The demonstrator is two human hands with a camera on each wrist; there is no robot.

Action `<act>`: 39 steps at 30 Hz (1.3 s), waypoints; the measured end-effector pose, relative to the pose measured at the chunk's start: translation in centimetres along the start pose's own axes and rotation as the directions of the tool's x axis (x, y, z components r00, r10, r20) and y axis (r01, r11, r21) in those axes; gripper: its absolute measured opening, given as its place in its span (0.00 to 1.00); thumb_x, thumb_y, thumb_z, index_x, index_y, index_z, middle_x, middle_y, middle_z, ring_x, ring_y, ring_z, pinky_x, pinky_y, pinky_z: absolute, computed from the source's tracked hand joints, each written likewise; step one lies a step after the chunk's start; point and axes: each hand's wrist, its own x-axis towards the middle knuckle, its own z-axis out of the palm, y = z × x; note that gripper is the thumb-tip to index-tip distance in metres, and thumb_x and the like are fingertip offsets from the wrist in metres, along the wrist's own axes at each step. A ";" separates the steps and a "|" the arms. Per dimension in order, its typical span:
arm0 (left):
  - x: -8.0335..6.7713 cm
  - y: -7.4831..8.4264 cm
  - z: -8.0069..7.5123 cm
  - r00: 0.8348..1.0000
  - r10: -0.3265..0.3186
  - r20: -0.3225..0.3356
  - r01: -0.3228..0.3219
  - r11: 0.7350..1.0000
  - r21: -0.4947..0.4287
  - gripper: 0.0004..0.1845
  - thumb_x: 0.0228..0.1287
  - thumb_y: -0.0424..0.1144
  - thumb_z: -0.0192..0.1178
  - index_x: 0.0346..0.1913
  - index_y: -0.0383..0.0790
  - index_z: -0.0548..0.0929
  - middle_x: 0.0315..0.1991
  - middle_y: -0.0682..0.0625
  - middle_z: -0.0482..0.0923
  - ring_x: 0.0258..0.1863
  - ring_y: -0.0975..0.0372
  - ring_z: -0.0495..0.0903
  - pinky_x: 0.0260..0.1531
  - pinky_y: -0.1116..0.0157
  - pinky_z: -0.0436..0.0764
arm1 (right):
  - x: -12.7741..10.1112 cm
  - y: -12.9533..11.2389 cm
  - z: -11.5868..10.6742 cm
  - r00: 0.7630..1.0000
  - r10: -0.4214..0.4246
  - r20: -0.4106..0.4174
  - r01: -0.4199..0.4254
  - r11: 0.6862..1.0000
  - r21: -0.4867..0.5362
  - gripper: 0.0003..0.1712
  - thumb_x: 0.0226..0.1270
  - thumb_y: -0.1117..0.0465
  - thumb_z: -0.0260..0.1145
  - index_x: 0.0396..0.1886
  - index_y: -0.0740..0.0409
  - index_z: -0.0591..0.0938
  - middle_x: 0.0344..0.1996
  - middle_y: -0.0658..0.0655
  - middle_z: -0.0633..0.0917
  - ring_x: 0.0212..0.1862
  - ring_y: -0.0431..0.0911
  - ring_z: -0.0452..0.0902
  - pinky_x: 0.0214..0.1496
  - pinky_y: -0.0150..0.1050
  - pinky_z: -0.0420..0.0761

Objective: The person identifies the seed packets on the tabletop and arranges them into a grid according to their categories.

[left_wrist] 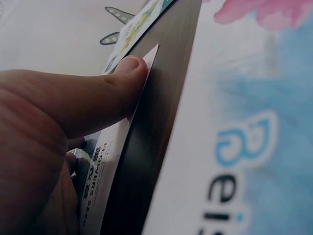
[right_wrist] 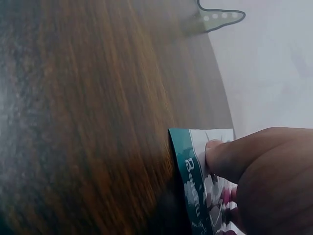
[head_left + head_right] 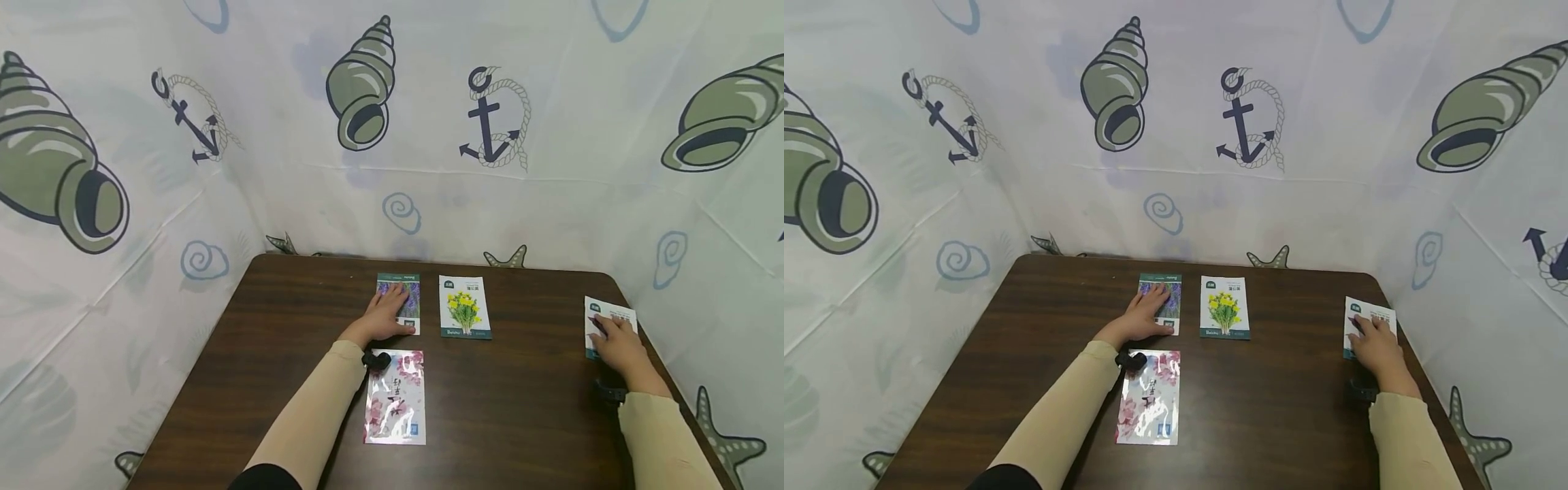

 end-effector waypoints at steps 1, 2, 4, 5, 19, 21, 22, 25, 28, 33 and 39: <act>0.0 0.0 0.1 1.000 0.001 0.003 -0.001 1.000 0.000 0.60 0.70 0.62 0.72 0.91 0.48 0.46 0.92 0.50 0.32 0.92 0.55 0.30 0.88 0.45 0.26 | 0.0 0.0 0.0 1.000 0.000 0.005 0.000 1.000 -0.001 0.36 0.84 0.57 0.55 0.82 0.71 0.60 0.74 0.88 0.55 0.72 0.89 0.55 0.68 0.87 0.63; -0.1 0.0 0.1 1.000 0.001 0.009 -0.001 1.000 -0.004 0.60 0.70 0.62 0.72 0.91 0.48 0.46 0.92 0.49 0.32 0.92 0.54 0.29 0.88 0.45 0.26 | -0.1 0.1 0.1 1.000 -0.001 0.009 0.001 1.000 -0.002 0.37 0.84 0.57 0.55 0.82 0.71 0.60 0.74 0.88 0.55 0.72 0.89 0.55 0.68 0.87 0.63; 0.0 -0.2 0.2 1.000 0.002 0.012 -0.002 1.000 -0.001 0.60 0.70 0.62 0.71 0.91 0.47 0.46 0.92 0.49 0.32 0.92 0.54 0.29 0.88 0.44 0.26 | -0.2 0.0 0.3 1.000 -0.005 0.012 0.005 1.000 0.002 0.37 0.84 0.56 0.55 0.82 0.71 0.60 0.73 0.88 0.55 0.72 0.88 0.55 0.68 0.87 0.64; 0.0 -0.2 0.2 1.000 0.003 0.007 -0.003 1.000 -0.002 0.60 0.70 0.62 0.71 0.91 0.47 0.46 0.92 0.49 0.32 0.92 0.54 0.29 0.88 0.44 0.26 | -0.3 -0.2 0.5 1.000 -0.005 0.013 0.005 1.000 0.007 0.37 0.84 0.56 0.55 0.82 0.71 0.59 0.74 0.87 0.55 0.72 0.88 0.55 0.68 0.87 0.63; -0.6 0.3 0.0 1.000 0.008 0.016 -0.008 1.000 -0.004 0.58 0.72 0.59 0.71 0.91 0.43 0.47 0.92 0.45 0.33 0.92 0.51 0.30 0.88 0.42 0.27 | -2.9 -2.9 3.2 1.000 0.007 0.017 -0.008 0.999 0.043 0.38 0.85 0.54 0.55 0.85 0.65 0.58 0.79 0.85 0.52 0.77 0.87 0.49 0.69 0.87 0.59; -0.7 0.4 -0.2 1.000 0.021 0.001 -0.021 1.000 -0.005 0.58 0.71 0.58 0.71 0.90 0.42 0.48 0.92 0.44 0.35 0.92 0.50 0.31 0.88 0.42 0.27 | -3.1 -3.2 3.4 1.000 0.006 0.011 -0.007 0.999 0.049 0.38 0.85 0.53 0.55 0.86 0.64 0.58 0.79 0.85 0.51 0.78 0.86 0.49 0.69 0.87 0.59; -0.7 0.5 -0.3 1.000 0.025 -0.002 -0.025 1.000 -0.006 0.58 0.71 0.59 0.71 0.90 0.41 0.49 0.92 0.44 0.35 0.92 0.50 0.31 0.88 0.42 0.27 | -3.2 -3.4 3.4 1.000 0.006 0.010 -0.006 0.999 0.051 0.38 0.85 0.53 0.55 0.86 0.63 0.58 0.79 0.85 0.51 0.78 0.86 0.49 0.69 0.87 0.58; -0.5 0.4 -0.4 1.000 0.020 0.003 -0.020 1.000 0.001 0.58 0.71 0.59 0.71 0.91 0.42 0.48 0.92 0.45 0.34 0.92 0.51 0.30 0.88 0.42 0.27 | -3.4 -3.8 3.8 1.000 0.002 0.013 -0.003 0.999 0.049 0.39 0.86 0.52 0.55 0.87 0.62 0.57 0.80 0.84 0.50 0.79 0.85 0.48 0.69 0.87 0.58; -0.2 0.2 -0.1 1.000 0.007 0.011 -0.007 1.000 0.005 0.59 0.72 0.59 0.70 0.91 0.44 0.46 0.92 0.46 0.32 0.92 0.52 0.28 0.88 0.43 0.26 | -3.8 -4.2 4.2 1.000 -0.005 0.007 0.005 0.999 0.050 0.39 0.85 0.52 0.56 0.87 0.61 0.57 0.81 0.84 0.50 0.79 0.85 0.48 0.69 0.86 0.58; -0.2 0.0 0.1 1.000 0.004 0.003 -0.004 1.000 -0.005 0.58 0.71 0.58 0.72 0.91 0.44 0.47 0.92 0.47 0.33 0.92 0.52 0.29 0.88 0.44 0.25 | -4.8 -5.1 5.0 1.000 -0.016 -0.003 0.016 0.998 0.056 0.39 0.85 0.52 0.57 0.87 0.60 0.58 0.82 0.82 0.51 0.80 0.84 0.48 0.68 0.86 0.59; -0.6 0.4 -0.3 1.000 0.024 -0.005 -0.024 1.000 0.006 0.58 0.71 0.59 0.71 0.91 0.42 0.49 0.92 0.44 0.35 0.92 0.50 0.31 0.88 0.42 0.28 | -6.0 -6.6 5.6 0.999 -0.044 -0.015 0.045 0.996 0.071 0.39 0.85 0.52 0.59 0.87 0.59 0.61 0.82 0.81 0.53 0.80 0.83 0.49 0.68 0.85 0.58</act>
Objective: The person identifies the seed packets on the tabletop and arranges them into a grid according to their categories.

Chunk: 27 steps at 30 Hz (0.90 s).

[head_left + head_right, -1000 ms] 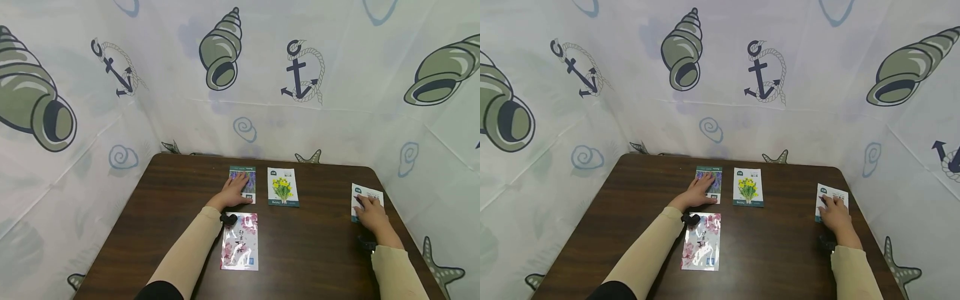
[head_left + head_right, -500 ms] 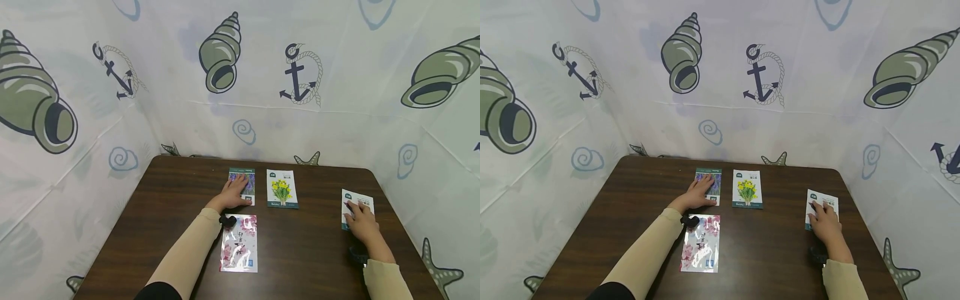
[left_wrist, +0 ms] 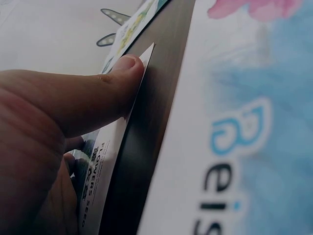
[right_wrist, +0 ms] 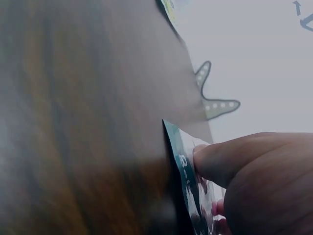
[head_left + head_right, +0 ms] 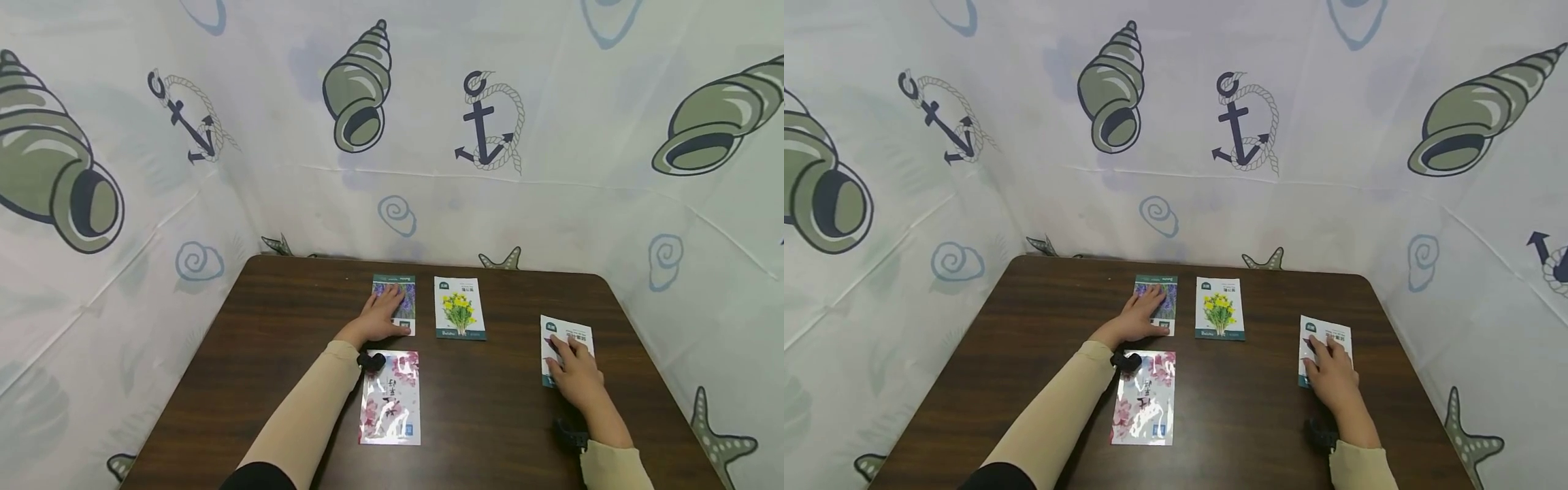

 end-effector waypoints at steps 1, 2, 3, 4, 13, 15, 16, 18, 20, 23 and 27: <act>-0.1 0.1 -0.1 1.000 0.001 -0.001 -0.001 1.000 0.003 0.58 0.72 0.59 0.71 0.91 0.42 0.48 0.92 0.44 0.35 0.92 0.49 0.31 0.88 0.41 0.28 | -0.1 -0.2 0.1 1.000 -0.006 -0.002 0.006 1.000 0.005 0.39 0.85 0.52 0.59 0.87 0.59 0.61 0.82 0.80 0.53 0.80 0.82 0.49 0.69 0.85 0.58; -0.2 0.2 -0.2 1.000 0.000 -0.003 0.000 1.000 0.004 0.57 0.72 0.59 0.71 0.90 0.41 0.49 0.92 0.43 0.36 0.92 0.49 0.32 0.88 0.41 0.29 | -0.2 -0.4 0.1 1.000 -0.010 0.000 0.010 1.000 0.008 0.39 0.85 0.52 0.59 0.87 0.59 0.61 0.82 0.80 0.53 0.81 0.82 0.49 0.69 0.85 0.58; -0.3 0.2 -0.2 1.000 -0.002 -0.004 0.002 1.000 0.007 0.57 0.72 0.59 0.71 0.90 0.41 0.49 0.92 0.43 0.36 0.92 0.49 0.32 0.88 0.41 0.29 | -0.2 -0.5 0.2 1.000 -0.012 0.002 0.012 1.000 0.010 0.39 0.84 0.52 0.59 0.87 0.59 0.61 0.82 0.80 0.53 0.81 0.82 0.49 0.69 0.85 0.57; -0.3 0.2 -0.2 1.000 -0.005 -0.002 0.005 1.000 0.005 0.57 0.72 0.58 0.71 0.90 0.41 0.48 0.92 0.43 0.35 0.92 0.49 0.31 0.88 0.41 0.28 | -0.2 -0.6 0.3 1.000 -0.011 0.006 0.011 1.000 0.013 0.39 0.84 0.52 0.60 0.87 0.59 0.61 0.82 0.80 0.53 0.81 0.82 0.48 0.70 0.86 0.57; 0.0 -0.2 0.4 1.000 -0.002 -0.008 0.002 1.000 -0.012 0.59 0.71 0.60 0.71 0.91 0.43 0.48 0.92 0.45 0.35 0.92 0.51 0.31 0.88 0.42 0.28 | -1.2 -0.8 0.8 1.000 -0.015 0.004 0.015 1.000 0.019 0.38 0.84 0.52 0.62 0.86 0.58 0.64 0.82 0.79 0.55 0.80 0.81 0.51 0.69 0.85 0.60; 0.0 -0.2 0.4 1.000 -0.014 -0.004 0.014 1.000 -0.010 0.58 0.71 0.61 0.71 0.91 0.44 0.47 0.92 0.48 0.34 0.92 0.52 0.30 0.88 0.43 0.27 | -1.4 -0.9 1.0 1.000 -0.021 0.003 0.021 1.000 0.018 0.38 0.84 0.52 0.63 0.85 0.58 0.64 0.82 0.78 0.55 0.80 0.81 0.51 0.68 0.85 0.60; 0.1 -0.4 0.5 1.000 -0.019 -0.003 0.019 1.000 -0.009 0.58 0.71 0.60 0.71 0.91 0.45 0.47 0.92 0.49 0.33 0.92 0.53 0.30 0.88 0.44 0.27 | -1.6 -1.1 1.1 1.000 -0.022 0.006 0.021 1.000 0.019 0.38 0.84 0.51 0.63 0.85 0.57 0.64 0.82 0.78 0.56 0.80 0.81 0.51 0.69 0.85 0.60; 0.2 -0.5 0.6 1.000 -0.030 0.001 0.030 0.999 -0.014 0.59 0.71 0.61 0.71 0.91 0.47 0.47 0.92 0.51 0.33 0.92 0.55 0.29 0.88 0.44 0.27 | -1.9 -1.4 1.3 1.000 -0.023 0.014 0.023 1.000 0.019 0.39 0.83 0.51 0.64 0.86 0.57 0.64 0.82 0.78 0.56 0.80 0.81 0.51 0.69 0.86 0.59; 0.4 -0.6 0.6 0.999 -0.040 0.008 0.040 0.999 -0.006 0.59 0.70 0.62 0.71 0.91 0.49 0.46 0.92 0.53 0.32 0.91 0.57 0.28 0.88 0.46 0.26 | -2.2 -1.8 1.6 1.000 -0.028 0.013 0.028 1.000 0.013 0.39 0.82 0.51 0.65 0.85 0.57 0.65 0.82 0.77 0.57 0.79 0.81 0.52 0.70 0.86 0.59; 0.5 -0.7 0.6 0.999 -0.041 0.012 0.041 0.999 0.001 0.60 0.70 0.63 0.71 0.91 0.49 0.46 0.92 0.54 0.31 0.91 0.58 0.27 0.88 0.46 0.25 | -2.8 -2.3 1.9 0.999 -0.040 0.004 0.040 0.999 0.003 0.39 0.80 0.51 0.66 0.84 0.57 0.67 0.81 0.77 0.59 0.78 0.81 0.55 0.69 0.85 0.61; 0.8 -0.9 0.7 0.999 -0.038 0.009 0.037 0.999 0.007 0.60 0.69 0.64 0.71 0.91 0.50 0.46 0.92 0.54 0.31 0.91 0.58 0.28 0.88 0.45 0.25 | -3.4 -3.3 2.1 0.998 -0.061 -0.010 0.061 0.998 -0.017 0.38 0.79 0.51 0.68 0.83 0.57 0.69 0.80 0.77 0.62 0.76 0.80 0.58 0.66 0.83 0.65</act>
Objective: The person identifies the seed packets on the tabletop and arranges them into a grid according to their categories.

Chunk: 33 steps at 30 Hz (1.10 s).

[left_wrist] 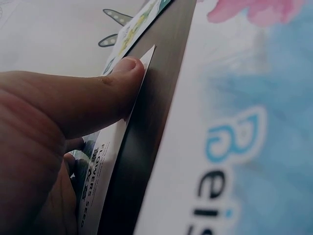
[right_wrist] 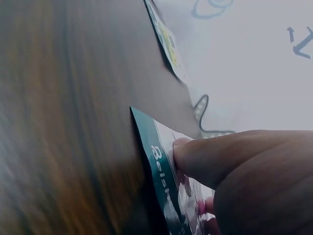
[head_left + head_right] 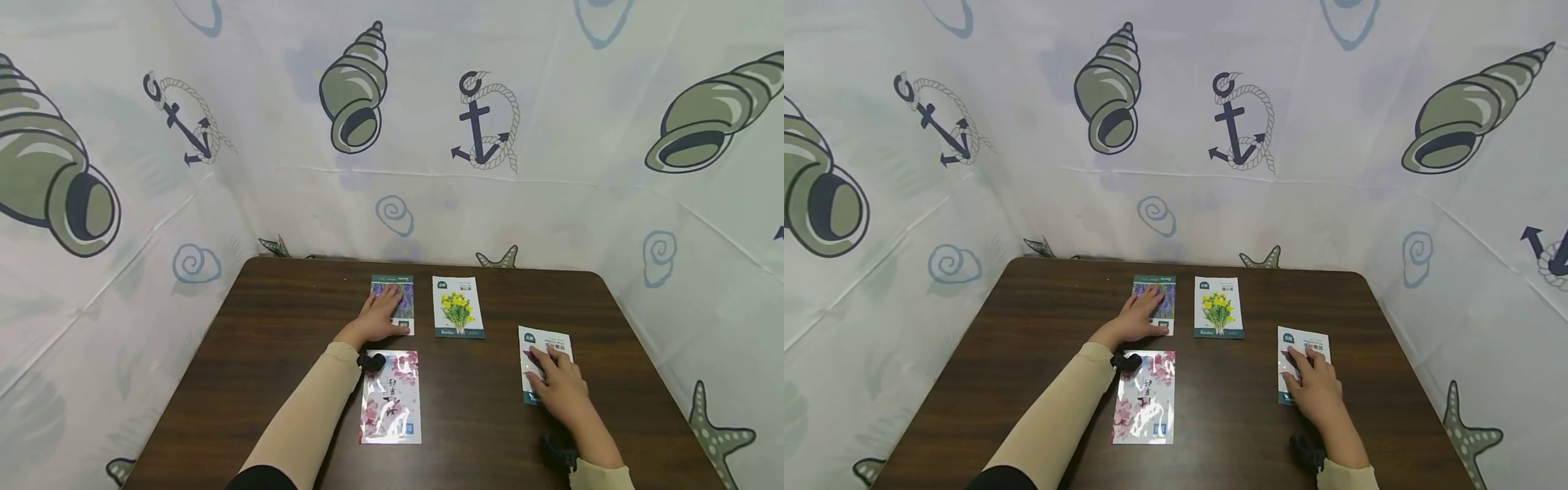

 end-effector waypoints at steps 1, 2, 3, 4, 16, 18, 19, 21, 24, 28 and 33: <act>0.1 0.0 0.1 1.000 0.001 -0.001 -0.001 1.000 0.003 0.60 0.69 0.64 0.71 0.91 0.50 0.46 0.92 0.54 0.31 0.91 0.57 0.29 0.88 0.45 0.26 | -0.1 -0.2 0.1 1.000 -0.003 -0.001 0.003 1.000 -0.004 0.38 0.79 0.50 0.68 0.83 0.57 0.70 0.79 0.77 0.62 0.75 0.79 0.59 0.65 0.83 0.66; 0.2 -0.1 0.1 1.000 0.000 0.000 0.000 1.000 0.007 0.60 0.69 0.64 0.71 0.91 0.51 0.46 0.92 0.54 0.31 0.91 0.57 0.29 0.88 0.45 0.26 | -0.3 -0.5 0.1 1.000 -0.004 0.001 0.004 1.000 -0.006 0.38 0.79 0.50 0.68 0.83 0.56 0.70 0.80 0.76 0.62 0.75 0.79 0.59 0.65 0.82 0.66; 0.2 -0.1 0.1 1.000 -0.002 0.000 0.002 1.000 0.011 0.60 0.69 0.64 0.71 0.91 0.51 0.46 0.92 0.54 0.31 0.91 0.57 0.29 0.88 0.45 0.26 | -0.5 -0.7 0.2 1.000 -0.004 0.001 0.004 1.000 -0.005 0.39 0.79 0.50 0.69 0.83 0.56 0.70 0.79 0.76 0.63 0.75 0.78 0.60 0.65 0.81 0.67; 0.3 -0.1 0.2 1.000 0.005 -0.006 -0.005 1.000 0.011 0.59 0.69 0.63 0.71 0.91 0.50 0.47 0.92 0.53 0.32 0.92 0.56 0.29 0.88 0.44 0.27 | -0.6 -1.0 0.2 1.000 -0.007 0.000 0.007 1.000 -0.008 0.39 0.78 0.50 0.69 0.82 0.56 0.71 0.79 0.76 0.63 0.74 0.78 0.61 0.64 0.80 0.68; -0.6 0.7 -0.4 0.999 0.042 -0.017 -0.042 0.999 -0.019 0.58 0.71 0.59 0.72 0.90 0.42 0.49 0.92 0.46 0.35 0.92 0.50 0.32 0.88 0.41 0.28 | -2.8 -4.0 1.5 0.997 -0.075 -0.013 0.075 0.997 0.018 0.37 0.71 0.47 0.78 0.77 0.46 0.80 0.73 0.69 0.75 0.66 0.68 0.70 0.60 0.68 0.73; -0.5 0.7 -0.5 0.999 0.048 -0.024 -0.049 0.999 -0.023 0.58 0.71 0.60 0.71 0.90 0.41 0.50 0.92 0.45 0.35 0.92 0.49 0.32 0.87 0.39 0.29 | -3.0 -4.4 1.5 0.993 -0.111 -0.029 0.112 0.994 0.022 0.35 0.70 0.51 0.79 0.75 0.45 0.82 0.71 0.68 0.77 0.65 0.67 0.71 0.60 0.66 0.74; -0.5 0.8 -0.6 0.999 0.047 -0.023 -0.047 0.999 -0.024 0.58 0.71 0.60 0.71 0.90 0.41 0.49 0.92 0.45 0.35 0.92 0.49 0.32 0.87 0.39 0.29 | -3.1 -4.7 1.5 0.990 -0.135 -0.041 0.136 0.990 0.021 0.34 0.69 0.53 0.80 0.74 0.44 0.83 0.70 0.67 0.78 0.64 0.66 0.72 0.59 0.65 0.75; -0.5 0.8 -0.7 0.999 0.048 -0.021 -0.049 0.999 -0.019 0.58 0.72 0.60 0.71 0.90 0.41 0.49 0.92 0.44 0.34 0.92 0.49 0.31 0.88 0.40 0.29 | -3.2 -5.1 1.6 0.981 -0.183 -0.063 0.185 0.983 0.022 0.33 0.68 0.59 0.80 0.73 0.43 0.85 0.68 0.66 0.80 0.62 0.64 0.73 0.57 0.61 0.75; -0.5 1.1 -1.0 0.998 0.052 -0.025 -0.052 0.999 -0.011 0.58 0.71 0.60 0.71 0.90 0.41 0.49 0.92 0.44 0.35 0.92 0.49 0.32 0.88 0.40 0.29 | -3.3 -5.6 2.0 0.964 -0.253 -0.083 0.256 0.966 0.030 0.34 0.66 0.64 0.80 0.71 0.43 0.86 0.67 0.64 0.81 0.58 0.59 0.73 0.54 0.53 0.74; -0.8 1.4 -1.1 0.998 0.049 -0.027 -0.049 0.999 0.018 0.57 0.72 0.59 0.71 0.90 0.40 0.50 0.92 0.43 0.37 0.92 0.48 0.34 0.88 0.40 0.31 | -3.2 -6.2 2.7 0.946 -0.315 -0.073 0.320 0.944 0.077 0.33 0.66 0.64 0.80 0.70 0.43 0.86 0.65 0.61 0.82 0.57 0.52 0.71 0.53 0.44 0.72; -0.8 1.0 -0.7 0.999 0.033 -0.019 -0.034 0.999 -0.005 0.57 0.71 0.58 0.72 0.90 0.41 0.50 0.92 0.44 0.36 0.92 0.50 0.32 0.88 0.41 0.29 | -3.2 -6.3 3.2 0.936 -0.337 -0.101 0.348 0.929 0.126 0.30 0.63 0.63 0.83 0.66 0.44 0.89 0.62 0.58 0.83 0.59 0.53 0.71 0.56 0.48 0.72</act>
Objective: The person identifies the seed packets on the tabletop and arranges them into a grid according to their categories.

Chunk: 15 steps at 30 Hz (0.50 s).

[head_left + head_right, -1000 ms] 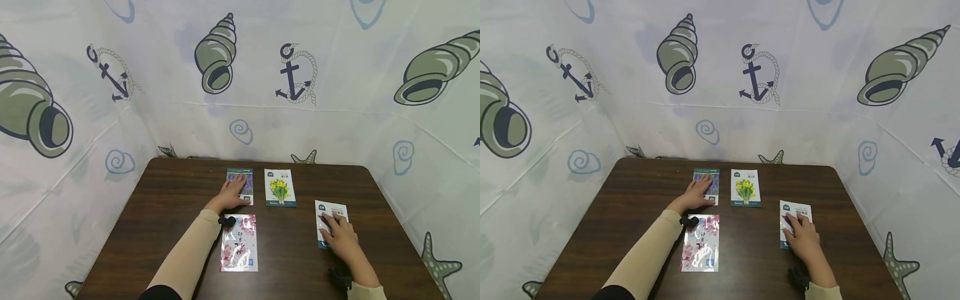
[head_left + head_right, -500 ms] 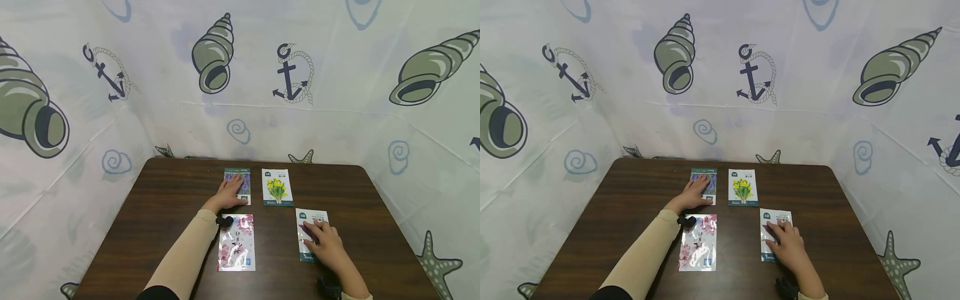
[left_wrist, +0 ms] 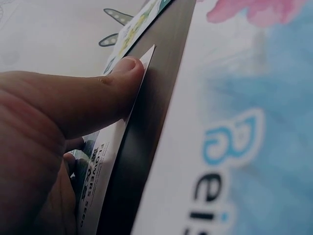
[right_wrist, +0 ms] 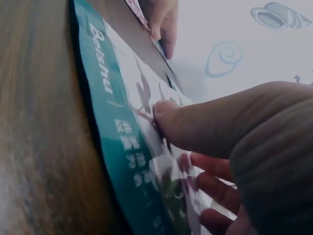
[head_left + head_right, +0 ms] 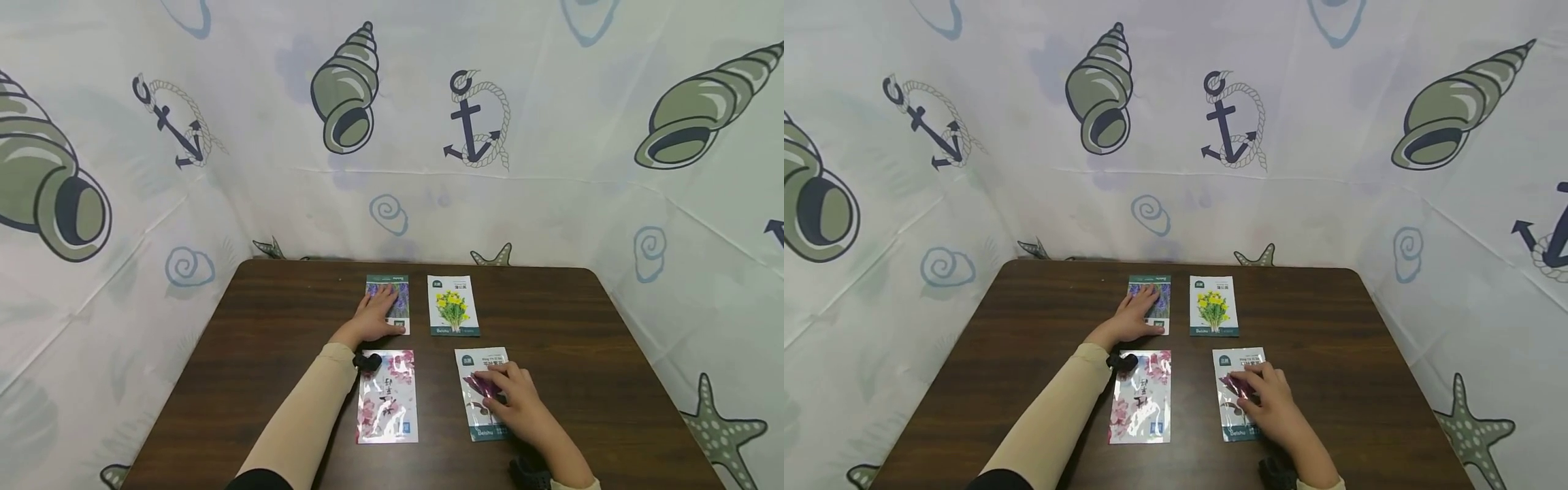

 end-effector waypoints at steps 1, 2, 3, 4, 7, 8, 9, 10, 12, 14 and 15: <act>0.0 -0.1 0.1 1.000 -0.004 0.003 0.004 1.000 -0.006 0.57 0.71 0.58 0.72 0.90 0.42 0.49 0.92 0.45 0.36 0.92 0.51 0.32 0.88 0.41 0.28 | 0.0 0.0 0.0 1.000 0.000 -0.008 0.000 1.000 0.006 0.30 0.62 0.63 0.83 0.64 0.44 0.89 0.61 0.57 0.83 0.61 0.55 0.72 0.57 0.51 0.71; 0.1 -0.2 0.3 1.000 -0.008 0.006 0.008 1.000 -0.011 0.57 0.71 0.58 0.72 0.91 0.44 0.49 0.92 0.46 0.35 0.92 0.52 0.31 0.88 0.42 0.27 | 0.0 0.1 0.1 1.000 0.001 -0.014 -0.001 1.000 0.017 0.29 0.62 0.63 0.84 0.64 0.45 0.89 0.62 0.58 0.83 0.62 0.57 0.72 0.58 0.53 0.70; 0.2 -0.4 0.4 1.000 -0.010 0.006 0.010 1.000 -0.014 0.57 0.71 0.58 0.72 0.91 0.44 0.49 0.92 0.47 0.35 0.92 0.52 0.31 0.88 0.42 0.27 | 0.0 0.1 0.1 1.000 0.003 -0.016 -0.002 1.000 0.025 0.29 0.62 0.63 0.84 0.63 0.44 0.89 0.62 0.57 0.83 0.64 0.59 0.72 0.59 0.55 0.69; 0.3 -0.5 0.5 1.000 -0.009 0.004 0.009 1.000 -0.017 0.57 0.71 0.58 0.72 0.91 0.45 0.49 0.92 0.47 0.35 0.92 0.52 0.31 0.88 0.42 0.27 | 0.0 0.2 0.2 1.000 -0.001 -0.016 0.001 0.999 0.032 0.28 0.62 0.62 0.84 0.63 0.44 0.90 0.62 0.57 0.83 0.65 0.60 0.72 0.60 0.57 0.68; 0.4 -0.7 0.6 1.000 -0.001 -0.004 0.001 1.000 -0.020 0.57 0.71 0.59 0.72 0.91 0.45 0.50 0.92 0.48 0.35 0.92 0.52 0.32 0.88 0.42 0.28 | 0.0 0.4 0.4 1.000 -0.023 0.007 0.023 0.999 0.048 0.28 0.64 0.60 0.83 0.64 0.42 0.89 0.64 0.56 0.83 0.66 0.59 0.74 0.62 0.59 0.69; 0.5 -0.8 0.6 1.000 0.002 -0.006 -0.002 1.000 -0.020 0.57 0.70 0.59 0.72 0.90 0.44 0.50 0.92 0.47 0.36 0.92 0.52 0.32 0.88 0.42 0.28 | 0.0 0.4 0.5 0.999 -0.037 0.017 0.036 0.998 0.053 0.28 0.65 0.59 0.82 0.65 0.41 0.89 0.64 0.55 0.83 0.66 0.58 0.74 0.62 0.58 0.70; 0.5 -0.8 0.5 1.000 0.004 -0.007 -0.004 1.000 -0.019 0.57 0.70 0.59 0.72 0.90 0.44 0.50 0.92 0.47 0.36 0.92 0.51 0.32 0.88 0.42 0.29 | 0.0 0.5 0.6 0.998 -0.054 0.026 0.052 0.997 0.053 0.28 0.66 0.59 0.82 0.66 0.40 0.89 0.64 0.55 0.83 0.66 0.56 0.75 0.63 0.59 0.71; 0.4 -0.7 0.5 1.000 0.006 -0.006 -0.006 1.000 -0.014 0.58 0.70 0.60 0.72 0.90 0.44 0.50 0.92 0.47 0.36 0.92 0.51 0.32 0.88 0.42 0.29 | 0.0 0.5 0.6 0.997 -0.074 0.035 0.073 0.996 0.049 0.29 0.67 0.58 0.81 0.67 0.40 0.88 0.65 0.55 0.83 0.66 0.56 0.76 0.64 0.59 0.73; 0.4 -0.6 0.4 1.000 0.005 -0.003 -0.005 1.000 -0.008 0.58 0.70 0.60 0.72 0.90 0.44 0.49 0.92 0.46 0.35 0.92 0.51 0.32 0.88 0.41 0.28 | 0.0 0.5 0.7 0.993 -0.107 0.050 0.105 0.994 0.044 0.29 0.68 0.59 0.80 0.68 0.39 0.87 0.66 0.54 0.82 0.66 0.54 0.76 0.64 0.59 0.77; 0.3 -0.5 0.3 1.000 0.005 -0.003 -0.005 1.000 -0.006 0.58 0.70 0.60 0.71 0.90 0.43 0.50 0.92 0.46 0.36 0.92 0.51 0.32 0.88 0.41 0.28 | -0.1 0.5 0.7 0.989 -0.137 0.057 0.135 0.990 0.041 0.30 0.69 0.60 0.79 0.70 0.39 0.87 0.68 0.55 0.81 0.68 0.54 0.76 0.65 0.60 0.79; 0.2 -0.3 0.2 1.000 0.007 -0.005 -0.007 1.000 -0.007 0.58 0.70 0.60 0.72 0.90 0.42 0.50 0.92 0.45 0.36 0.92 0.50 0.32 0.88 0.40 0.29 | -0.2 0.5 0.7 0.987 -0.150 0.059 0.148 0.988 0.039 0.30 0.70 0.61 0.78 0.70 0.39 0.86 0.69 0.55 0.81 0.68 0.54 0.76 0.65 0.60 0.81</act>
